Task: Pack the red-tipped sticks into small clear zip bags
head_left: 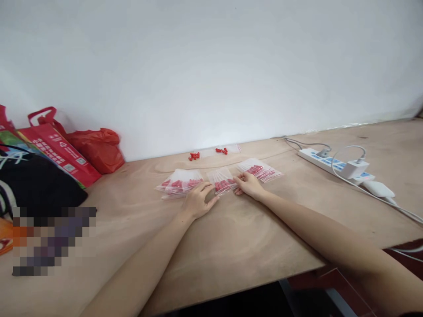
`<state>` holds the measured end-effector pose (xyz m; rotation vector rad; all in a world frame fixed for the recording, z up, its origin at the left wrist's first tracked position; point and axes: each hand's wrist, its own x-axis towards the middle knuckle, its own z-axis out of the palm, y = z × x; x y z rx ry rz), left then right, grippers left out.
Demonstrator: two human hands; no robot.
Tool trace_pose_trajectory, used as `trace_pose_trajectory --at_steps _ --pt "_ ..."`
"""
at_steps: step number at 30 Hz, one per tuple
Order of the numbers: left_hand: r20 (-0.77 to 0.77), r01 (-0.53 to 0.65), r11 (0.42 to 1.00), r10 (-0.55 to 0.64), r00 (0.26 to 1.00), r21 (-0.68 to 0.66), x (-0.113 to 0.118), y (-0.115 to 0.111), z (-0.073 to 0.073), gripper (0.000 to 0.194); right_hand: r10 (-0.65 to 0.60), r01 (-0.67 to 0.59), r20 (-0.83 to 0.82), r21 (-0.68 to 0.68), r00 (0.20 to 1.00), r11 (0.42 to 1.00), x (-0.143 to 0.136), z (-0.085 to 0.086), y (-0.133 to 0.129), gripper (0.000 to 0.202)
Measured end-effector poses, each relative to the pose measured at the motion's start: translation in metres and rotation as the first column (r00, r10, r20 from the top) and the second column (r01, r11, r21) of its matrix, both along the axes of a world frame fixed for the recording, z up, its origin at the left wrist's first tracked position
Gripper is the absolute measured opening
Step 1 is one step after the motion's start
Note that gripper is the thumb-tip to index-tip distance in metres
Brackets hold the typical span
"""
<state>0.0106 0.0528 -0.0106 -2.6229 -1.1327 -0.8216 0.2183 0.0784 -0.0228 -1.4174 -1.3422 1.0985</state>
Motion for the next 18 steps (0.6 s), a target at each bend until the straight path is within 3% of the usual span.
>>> trace_pose_trajectory --at_steps 4,7,11,14,16,18 --pt "-0.005 0.061 0.998 -0.061 0.998 -0.006 0.010 0.003 -0.004 0.027 0.223 -0.211 -0.156 0.086 0.962 0.974 0.013 -0.004 -0.006 0.026" --pt "-0.024 0.079 0.997 -0.079 0.997 -0.007 0.012 0.011 -0.007 0.022 0.342 -0.332 -0.048 0.156 0.938 0.930 0.018 -0.006 -0.007 0.028" --pt "-0.038 0.115 0.993 -0.114 0.993 0.016 0.011 0.019 -0.011 0.025 0.138 -0.244 0.301 0.349 0.944 0.905 0.022 -0.008 -0.003 0.023" --pt "-0.062 0.123 0.992 -0.121 0.991 0.034 0.009 0.021 -0.010 0.026 -0.008 -0.350 0.581 0.501 0.814 0.791 0.024 -0.009 -0.001 0.017" --pt "-0.066 0.117 0.992 -0.114 0.991 0.041 0.009 0.020 -0.008 0.025 -0.080 -0.450 0.711 0.524 0.698 0.723 0.024 -0.009 -0.001 0.018" --pt "-0.056 0.113 0.992 -0.111 0.992 0.050 0.010 0.018 -0.006 0.024 -0.145 -0.496 0.777 0.521 0.613 0.695 0.024 -0.009 -0.002 0.022"
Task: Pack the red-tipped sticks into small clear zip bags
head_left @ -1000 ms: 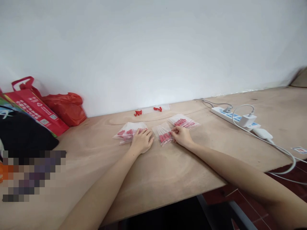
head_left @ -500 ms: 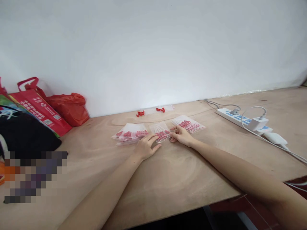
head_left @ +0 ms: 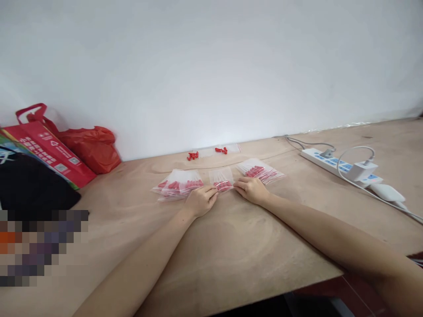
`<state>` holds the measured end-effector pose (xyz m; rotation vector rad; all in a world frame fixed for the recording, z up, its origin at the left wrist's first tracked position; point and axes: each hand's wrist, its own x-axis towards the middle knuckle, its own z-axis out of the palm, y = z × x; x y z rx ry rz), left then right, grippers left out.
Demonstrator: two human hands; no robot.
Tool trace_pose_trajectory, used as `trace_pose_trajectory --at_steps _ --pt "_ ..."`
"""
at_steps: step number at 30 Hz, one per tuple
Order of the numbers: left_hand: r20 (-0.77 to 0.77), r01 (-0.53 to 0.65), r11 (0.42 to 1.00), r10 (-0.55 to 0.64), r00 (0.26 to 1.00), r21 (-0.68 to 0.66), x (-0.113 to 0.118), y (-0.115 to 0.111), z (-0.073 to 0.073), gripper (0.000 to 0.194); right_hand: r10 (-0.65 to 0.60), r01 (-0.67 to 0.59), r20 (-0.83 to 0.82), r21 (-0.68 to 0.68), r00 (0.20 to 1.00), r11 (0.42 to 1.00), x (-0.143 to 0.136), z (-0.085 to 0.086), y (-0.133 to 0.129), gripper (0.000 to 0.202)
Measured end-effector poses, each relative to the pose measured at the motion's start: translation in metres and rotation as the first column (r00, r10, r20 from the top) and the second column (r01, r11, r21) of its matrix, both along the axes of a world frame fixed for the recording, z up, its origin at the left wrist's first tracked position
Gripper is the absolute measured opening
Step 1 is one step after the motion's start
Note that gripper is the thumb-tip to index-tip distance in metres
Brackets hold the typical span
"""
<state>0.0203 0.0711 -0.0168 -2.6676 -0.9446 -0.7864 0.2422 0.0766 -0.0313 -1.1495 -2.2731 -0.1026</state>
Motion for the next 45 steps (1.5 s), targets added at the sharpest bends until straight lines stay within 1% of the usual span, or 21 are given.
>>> trace_pose_trajectory --at_steps 2,4,8,11,17,20,24,26,30,34,36,39,45 --pt "0.014 -0.004 1.000 0.004 1.000 0.010 0.000 -0.001 0.001 0.026 -0.027 0.027 0.024 0.024 0.999 0.999 0.000 0.000 -0.001 0.024" --pt "0.021 -0.016 0.999 0.015 1.000 0.029 0.000 -0.001 0.001 0.029 -0.050 0.050 -0.021 0.019 0.999 0.999 0.001 0.000 -0.002 0.022" --pt "0.005 -0.045 0.993 0.045 0.999 0.105 -0.002 0.003 -0.002 0.023 -0.062 0.058 -0.146 -0.030 0.987 0.998 0.003 0.000 -0.002 0.019" --pt "-0.016 -0.027 0.988 0.030 0.999 0.153 -0.004 0.005 -0.004 0.024 -0.060 0.053 -0.171 -0.045 0.983 0.998 0.005 0.000 -0.002 0.020" --pt "-0.012 0.014 0.979 -0.011 1.000 0.202 -0.008 0.008 -0.004 0.028 -0.030 0.032 -0.023 0.079 0.999 0.996 0.009 0.003 -0.004 0.028" --pt "-0.007 0.031 0.979 -0.030 1.000 0.204 -0.011 0.010 -0.001 0.027 -0.017 0.010 0.069 0.099 0.998 0.995 0.011 0.005 -0.005 0.030" --pt "0.004 -0.007 0.982 0.007 1.000 0.189 -0.014 0.010 0.003 0.026 -0.018 -0.008 0.179 0.140 0.984 0.990 0.013 0.008 -0.005 0.032" --pt "-0.006 -0.004 0.979 0.006 1.000 0.205 -0.015 0.010 0.004 0.025 -0.030 -0.011 0.220 0.180 0.975 0.984 0.012 0.009 -0.006 0.033" --pt "-0.039 0.070 0.962 -0.062 0.997 0.262 -0.014 0.012 0.002 0.024 -0.044 -0.032 0.236 0.309 0.971 0.950 0.003 0.009 -0.008 0.030" --pt "-0.042 0.096 0.926 -0.087 0.995 0.364 -0.011 0.015 -0.001 0.022 -0.024 -0.063 0.182 0.456 0.983 0.888 -0.015 0.007 -0.007 0.024" --pt "-0.048 0.109 0.905 -0.098 0.994 0.412 -0.010 0.015 -0.001 0.023 -0.017 -0.074 0.171 0.508 0.985 0.858 -0.025 0.007 -0.004 0.022" --pt "-0.061 0.125 0.886 -0.109 0.992 0.447 -0.008 0.013 0.001 0.024 -0.017 -0.086 0.180 0.547 0.983 0.833 -0.036 0.007 0.000 0.021" --pt "-0.056 0.134 0.897 -0.121 0.991 0.422 -0.009 0.011 0.004 0.023 0.005 -0.141 0.229 0.583 0.973 0.800 -0.045 0.005 0.006 0.022"
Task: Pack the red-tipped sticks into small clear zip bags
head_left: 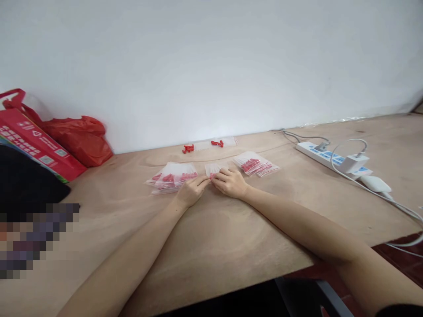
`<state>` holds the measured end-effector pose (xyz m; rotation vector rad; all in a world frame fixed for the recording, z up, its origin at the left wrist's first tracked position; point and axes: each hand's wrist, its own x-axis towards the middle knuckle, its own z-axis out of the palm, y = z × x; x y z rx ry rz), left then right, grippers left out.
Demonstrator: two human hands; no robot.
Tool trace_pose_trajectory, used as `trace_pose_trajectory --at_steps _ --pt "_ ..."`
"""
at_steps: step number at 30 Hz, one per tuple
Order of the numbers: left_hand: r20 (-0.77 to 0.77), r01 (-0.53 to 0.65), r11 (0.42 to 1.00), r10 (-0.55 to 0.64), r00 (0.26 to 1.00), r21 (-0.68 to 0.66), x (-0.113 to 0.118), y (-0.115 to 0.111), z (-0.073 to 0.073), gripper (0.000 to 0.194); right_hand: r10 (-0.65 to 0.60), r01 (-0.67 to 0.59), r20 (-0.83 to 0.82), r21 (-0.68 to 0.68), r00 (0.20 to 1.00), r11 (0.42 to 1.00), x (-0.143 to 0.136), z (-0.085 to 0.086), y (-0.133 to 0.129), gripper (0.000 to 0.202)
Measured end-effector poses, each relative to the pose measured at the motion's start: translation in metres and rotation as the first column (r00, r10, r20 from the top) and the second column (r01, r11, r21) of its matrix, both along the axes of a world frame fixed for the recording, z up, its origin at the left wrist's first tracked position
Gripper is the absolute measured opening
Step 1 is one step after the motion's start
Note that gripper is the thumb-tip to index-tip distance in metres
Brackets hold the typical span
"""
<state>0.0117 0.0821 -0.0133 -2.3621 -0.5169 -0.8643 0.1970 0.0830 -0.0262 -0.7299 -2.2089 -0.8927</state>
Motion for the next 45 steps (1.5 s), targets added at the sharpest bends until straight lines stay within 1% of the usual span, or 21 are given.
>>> trace_pose_trajectory --at_steps 7,13,16,19,23,28,33,38,42,45 --pt "-0.017 -0.006 1.000 0.006 1.000 -0.013 0.001 -0.001 0.000 0.022 0.038 -0.041 0.112 0.026 0.993 0.999 0.001 0.001 0.002 0.023" --pt "0.019 -0.014 1.000 0.015 1.000 -0.019 0.003 -0.004 0.001 0.018 0.067 -0.081 0.136 0.098 0.988 0.992 0.006 0.005 0.000 0.024" --pt "0.047 -0.012 1.000 0.013 0.999 -0.025 0.002 -0.004 0.000 0.017 0.053 -0.069 0.123 0.130 0.991 0.989 0.012 0.005 -0.001 0.024" --pt "0.059 -0.014 0.999 0.016 0.998 -0.033 0.001 -0.003 0.000 0.017 0.013 -0.030 0.128 0.136 0.992 0.990 0.020 0.005 -0.001 0.025" --pt "0.064 -0.018 0.999 0.021 0.998 -0.047 0.001 -0.004 0.000 0.017 -0.015 -0.003 0.143 0.124 0.990 0.992 0.030 0.006 -0.001 0.023" --pt "0.074 -0.011 0.998 0.016 0.997 -0.065 0.001 -0.005 0.000 0.016 -0.057 0.044 0.116 0.110 0.992 0.993 0.040 0.008 -0.003 0.024" --pt "0.074 -0.035 0.996 0.041 0.996 -0.081 0.002 -0.006 0.000 0.018 -0.110 0.105 0.085 0.066 0.990 0.992 0.043 0.006 -0.003 0.031" --pt "0.071 -0.053 0.992 0.062 0.996 -0.111 0.000 -0.006 -0.001 0.020 -0.098 0.096 0.051 0.044 0.994 0.994 0.049 0.002 0.000 0.041" --pt "0.073 -0.061 0.987 0.072 0.995 -0.151 -0.001 -0.003 -0.003 0.021 -0.079 0.080 0.053 -0.025 0.995 0.996 0.054 0.001 -0.001 0.047" --pt "0.060 -0.085 0.983 0.096 0.994 -0.165 -0.001 -0.001 -0.002 0.020 -0.121 0.124 0.038 -0.072 0.992 0.990 0.055 0.004 -0.006 0.046"
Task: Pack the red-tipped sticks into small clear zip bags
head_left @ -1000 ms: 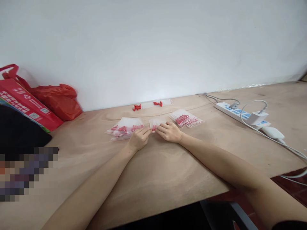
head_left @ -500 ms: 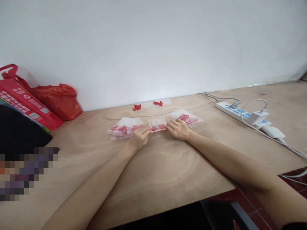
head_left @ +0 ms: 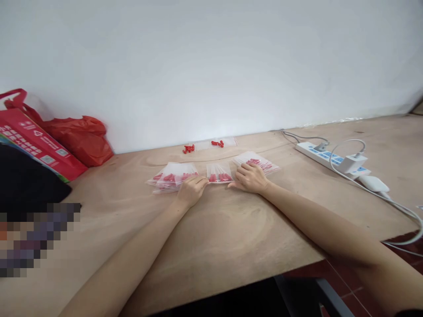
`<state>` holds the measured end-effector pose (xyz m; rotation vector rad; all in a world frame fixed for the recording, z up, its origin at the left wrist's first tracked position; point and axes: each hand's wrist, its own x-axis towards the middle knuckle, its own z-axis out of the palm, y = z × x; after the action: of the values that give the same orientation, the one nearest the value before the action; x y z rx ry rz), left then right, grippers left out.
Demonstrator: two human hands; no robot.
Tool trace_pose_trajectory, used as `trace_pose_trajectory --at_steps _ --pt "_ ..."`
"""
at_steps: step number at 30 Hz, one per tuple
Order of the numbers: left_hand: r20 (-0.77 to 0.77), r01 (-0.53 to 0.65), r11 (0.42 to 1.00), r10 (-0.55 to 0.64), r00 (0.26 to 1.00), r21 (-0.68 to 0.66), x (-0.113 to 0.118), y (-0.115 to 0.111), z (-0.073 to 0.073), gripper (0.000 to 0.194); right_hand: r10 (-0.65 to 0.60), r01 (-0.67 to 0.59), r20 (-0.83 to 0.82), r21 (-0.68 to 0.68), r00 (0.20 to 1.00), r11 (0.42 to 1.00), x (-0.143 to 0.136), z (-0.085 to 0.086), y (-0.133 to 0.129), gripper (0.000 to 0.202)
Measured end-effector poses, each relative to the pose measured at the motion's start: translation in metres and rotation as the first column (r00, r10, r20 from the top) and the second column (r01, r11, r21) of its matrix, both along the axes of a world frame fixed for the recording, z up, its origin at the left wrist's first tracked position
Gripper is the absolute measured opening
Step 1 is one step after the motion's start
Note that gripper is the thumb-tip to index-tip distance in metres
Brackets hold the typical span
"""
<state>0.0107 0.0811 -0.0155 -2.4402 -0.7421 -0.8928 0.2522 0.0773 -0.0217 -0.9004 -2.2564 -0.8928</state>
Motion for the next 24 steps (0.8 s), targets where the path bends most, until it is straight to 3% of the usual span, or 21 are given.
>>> trace_pose_trajectory --at_steps 3,6,9,13,16,20,24 --pt "-0.006 -0.049 0.999 0.049 0.999 -0.023 0.003 -0.002 0.002 0.016 -0.084 0.076 -0.111 -0.074 0.990 0.994 0.005 0.007 -0.001 0.037" --pt "-0.035 -0.018 0.994 0.014 0.999 -0.112 0.009 -0.007 0.004 0.030 -0.236 0.170 -0.297 -0.231 0.925 0.958 0.024 0.014 0.006 0.027" --pt "-0.138 0.050 0.966 -0.088 0.987 -0.254 0.013 -0.009 0.004 0.034 -0.412 0.216 -0.411 -0.445 0.813 0.869 0.051 0.017 0.018 0.019" --pt "-0.243 -0.039 0.929 -0.056 0.968 -0.368 0.018 -0.004 0.004 0.036 -0.565 0.202 -0.406 -0.656 0.718 0.728 0.074 0.014 0.031 0.025" --pt "-0.272 -0.091 0.928 -0.011 0.962 -0.360 0.022 0.001 0.006 0.038 -0.644 0.220 -0.405 -0.711 0.649 0.668 0.075 0.011 0.036 0.035" --pt "-0.269 -0.101 0.953 0.021 0.963 -0.287 0.026 0.000 0.010 0.033 -0.679 0.227 -0.364 -0.754 0.638 0.617 0.067 0.008 0.039 0.046" --pt "-0.249 -0.136 0.964 0.078 0.965 -0.228 0.024 -0.006 0.014 0.028 -0.697 0.216 -0.361 -0.776 0.619 0.593 0.062 0.008 0.038 0.043"
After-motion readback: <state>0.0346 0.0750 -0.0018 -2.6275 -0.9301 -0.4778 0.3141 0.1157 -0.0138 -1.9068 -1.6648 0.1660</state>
